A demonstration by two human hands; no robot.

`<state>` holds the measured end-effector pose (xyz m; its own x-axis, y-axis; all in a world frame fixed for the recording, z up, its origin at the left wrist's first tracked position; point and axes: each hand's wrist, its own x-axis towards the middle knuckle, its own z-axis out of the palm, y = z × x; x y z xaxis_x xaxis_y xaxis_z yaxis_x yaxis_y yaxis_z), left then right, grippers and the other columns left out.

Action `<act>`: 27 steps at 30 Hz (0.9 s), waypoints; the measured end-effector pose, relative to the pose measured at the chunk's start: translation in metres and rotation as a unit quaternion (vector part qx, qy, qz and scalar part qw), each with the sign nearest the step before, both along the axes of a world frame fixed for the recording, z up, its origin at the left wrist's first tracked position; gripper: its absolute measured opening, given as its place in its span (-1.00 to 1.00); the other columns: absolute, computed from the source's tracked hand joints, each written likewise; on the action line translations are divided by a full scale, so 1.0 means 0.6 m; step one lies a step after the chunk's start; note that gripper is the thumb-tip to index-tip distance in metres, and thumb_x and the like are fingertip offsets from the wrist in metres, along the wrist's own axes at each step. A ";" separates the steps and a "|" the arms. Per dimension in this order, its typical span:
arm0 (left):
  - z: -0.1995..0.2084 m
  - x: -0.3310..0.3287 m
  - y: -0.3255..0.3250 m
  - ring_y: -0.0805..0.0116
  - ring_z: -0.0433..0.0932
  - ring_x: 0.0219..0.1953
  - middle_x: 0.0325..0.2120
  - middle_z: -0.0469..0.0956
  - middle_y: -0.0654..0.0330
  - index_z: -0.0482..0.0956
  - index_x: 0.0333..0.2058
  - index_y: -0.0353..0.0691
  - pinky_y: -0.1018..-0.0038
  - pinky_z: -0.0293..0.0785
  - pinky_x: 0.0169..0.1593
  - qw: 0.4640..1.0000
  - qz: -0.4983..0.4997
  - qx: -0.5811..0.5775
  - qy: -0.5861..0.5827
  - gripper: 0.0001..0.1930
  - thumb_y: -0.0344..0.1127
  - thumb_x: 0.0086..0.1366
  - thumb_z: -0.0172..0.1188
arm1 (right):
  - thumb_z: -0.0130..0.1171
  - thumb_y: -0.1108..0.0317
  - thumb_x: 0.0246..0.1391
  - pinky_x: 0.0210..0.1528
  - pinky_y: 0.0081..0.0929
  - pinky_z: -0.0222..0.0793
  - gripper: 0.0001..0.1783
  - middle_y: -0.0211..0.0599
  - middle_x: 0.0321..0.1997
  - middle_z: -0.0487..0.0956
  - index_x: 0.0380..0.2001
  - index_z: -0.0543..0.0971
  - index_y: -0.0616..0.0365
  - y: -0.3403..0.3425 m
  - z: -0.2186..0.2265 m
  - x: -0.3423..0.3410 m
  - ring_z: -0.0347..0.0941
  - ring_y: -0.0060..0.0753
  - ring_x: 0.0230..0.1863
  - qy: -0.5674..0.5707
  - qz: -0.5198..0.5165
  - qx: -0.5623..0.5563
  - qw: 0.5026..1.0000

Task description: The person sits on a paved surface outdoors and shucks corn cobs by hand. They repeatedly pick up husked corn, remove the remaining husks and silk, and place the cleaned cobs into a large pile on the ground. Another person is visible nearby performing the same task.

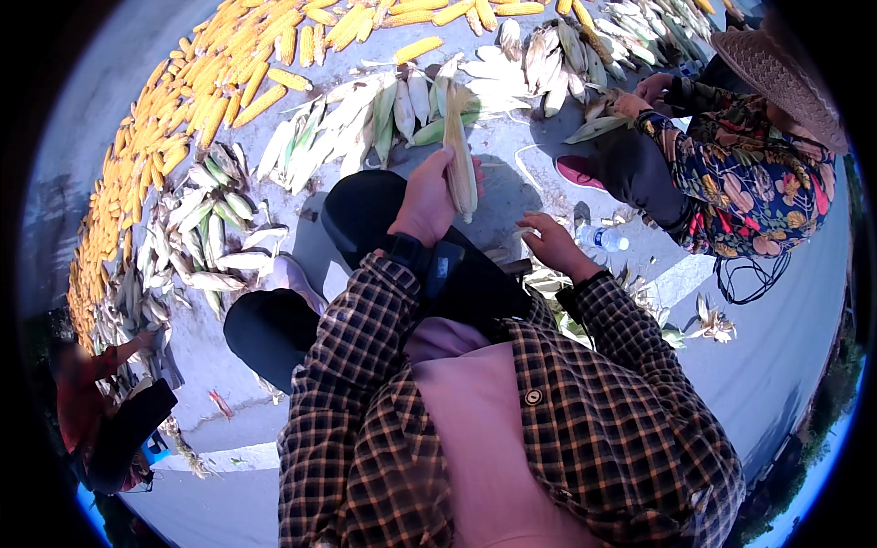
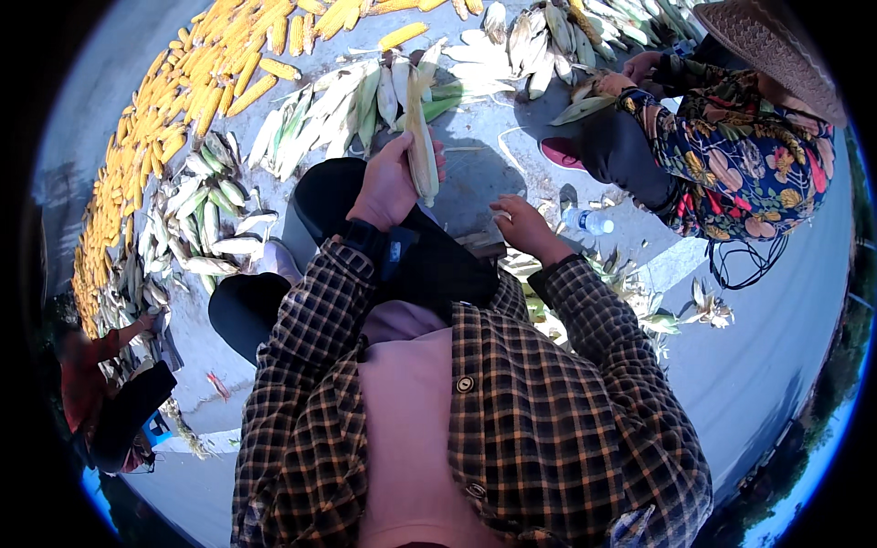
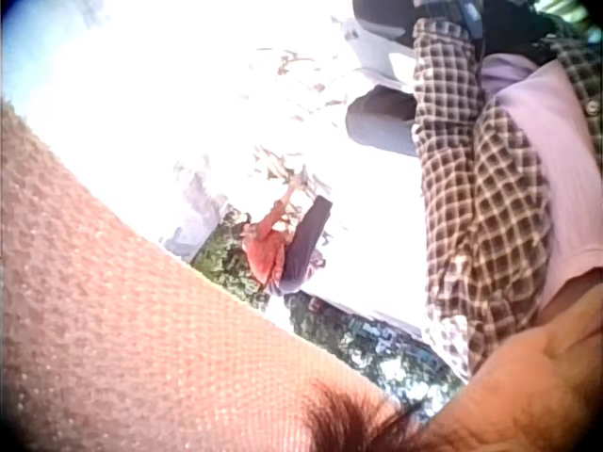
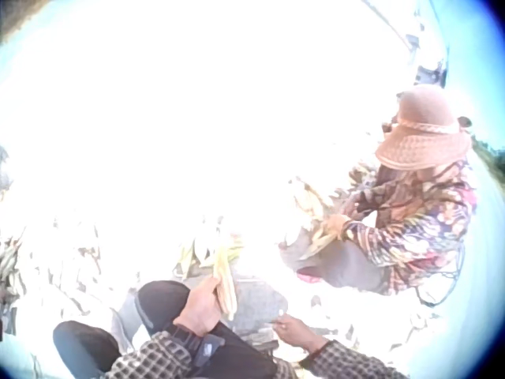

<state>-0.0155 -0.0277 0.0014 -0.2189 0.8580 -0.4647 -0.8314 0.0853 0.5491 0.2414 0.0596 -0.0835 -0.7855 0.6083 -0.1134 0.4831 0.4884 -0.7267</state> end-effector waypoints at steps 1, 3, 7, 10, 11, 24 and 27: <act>0.002 0.002 0.002 0.17 0.56 -0.15 -0.14 0.55 0.06 0.39 0.11 -0.31 0.23 0.54 -0.08 1.000 -0.016 0.002 0.000 -0.56 -0.08 0.47 -0.10 | 0.17 0.35 0.19 0.00 -0.37 0.45 -0.72 -0.09 -0.06 0.60 -0.03 0.60 0.08 0.006 -0.003 -0.007 0.57 -0.18 -0.10 0.053 0.026 0.095 0.994; 0.001 0.001 0.000 0.20 0.57 -0.16 -0.15 0.55 0.07 0.39 0.13 -0.32 0.25 0.55 -0.09 0.999 -0.038 -0.002 0.014 -0.54 -0.07 0.45 -0.09 | 0.16 0.31 0.25 0.00 -0.49 0.41 -0.68 -0.25 0.00 0.57 0.04 0.58 0.11 0.015 0.017 -0.035 0.51 -0.43 -0.07 0.082 -0.035 -0.059 0.994; 0.001 0.009 -0.005 0.28 0.57 -0.17 -0.17 0.55 0.11 0.38 0.14 -0.31 0.32 0.55 -0.11 0.995 -0.080 -0.010 0.066 -0.54 -0.11 0.43 -0.08 | 0.14 0.20 0.31 -0.24 -0.66 0.36 -0.62 -0.48 -0.15 0.56 0.09 0.52 0.18 0.030 0.124 -0.111 0.44 -0.67 -0.21 0.151 -0.084 -0.252 0.952; 0.007 0.017 -0.010 0.36 0.55 -0.18 -0.18 0.55 0.16 0.40 0.14 -0.29 0.41 0.53 -0.12 0.986 -0.107 -0.018 0.130 -0.58 -0.19 0.41 -0.04 | 0.16 0.19 0.30 -0.30 -0.71 0.32 -0.61 -0.46 -0.23 0.55 0.03 0.51 0.26 0.025 0.170 -0.151 0.41 -0.71 -0.28 0.192 -0.096 -0.277 0.937; 0.008 0.020 -0.010 0.39 0.55 -0.18 -0.19 0.55 0.18 0.41 0.14 -0.28 0.44 0.52 -0.13 0.981 -0.114 -0.022 0.154 -0.60 -0.22 0.40 -0.03 | 0.18 0.20 0.28 -0.28 -0.69 0.35 -0.62 -0.44 -0.25 0.57 0.00 0.52 0.27 0.023 0.169 -0.158 0.42 -0.70 -0.29 0.198 -0.105 -0.294 0.929; 0.011 0.041 -0.017 0.53 0.47 -0.08 -0.08 0.53 0.25 0.43 0.14 -0.30 0.58 0.39 0.02 0.948 -0.139 -0.004 0.285 -0.60 -0.39 0.33 0.10 | 0.13 0.29 0.28 -0.36 -0.61 0.41 -0.78 -0.42 -0.39 0.56 -0.21 0.56 0.25 0.015 0.141 -0.154 0.45 -0.63 -0.40 0.244 -0.192 -0.401 0.862; 0.010 0.043 -0.020 0.53 0.48 -0.10 -0.09 0.53 0.25 0.44 0.12 -0.30 0.57 0.40 0.00 0.957 -0.128 -0.002 0.259 -0.60 -0.39 0.31 0.10 | 0.11 0.29 0.29 -0.35 -0.60 0.42 -0.77 -0.41 -0.37 0.57 -0.19 0.56 0.26 0.010 0.143 -0.151 0.46 -0.62 -0.40 0.256 -0.197 -0.423 0.847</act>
<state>0.0101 -0.0396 0.0073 -0.2030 0.9126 -0.3548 -0.3991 0.2538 0.8811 0.1507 0.0653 0.0024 -0.6191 0.7056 -0.3447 0.0028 -0.4369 -0.8995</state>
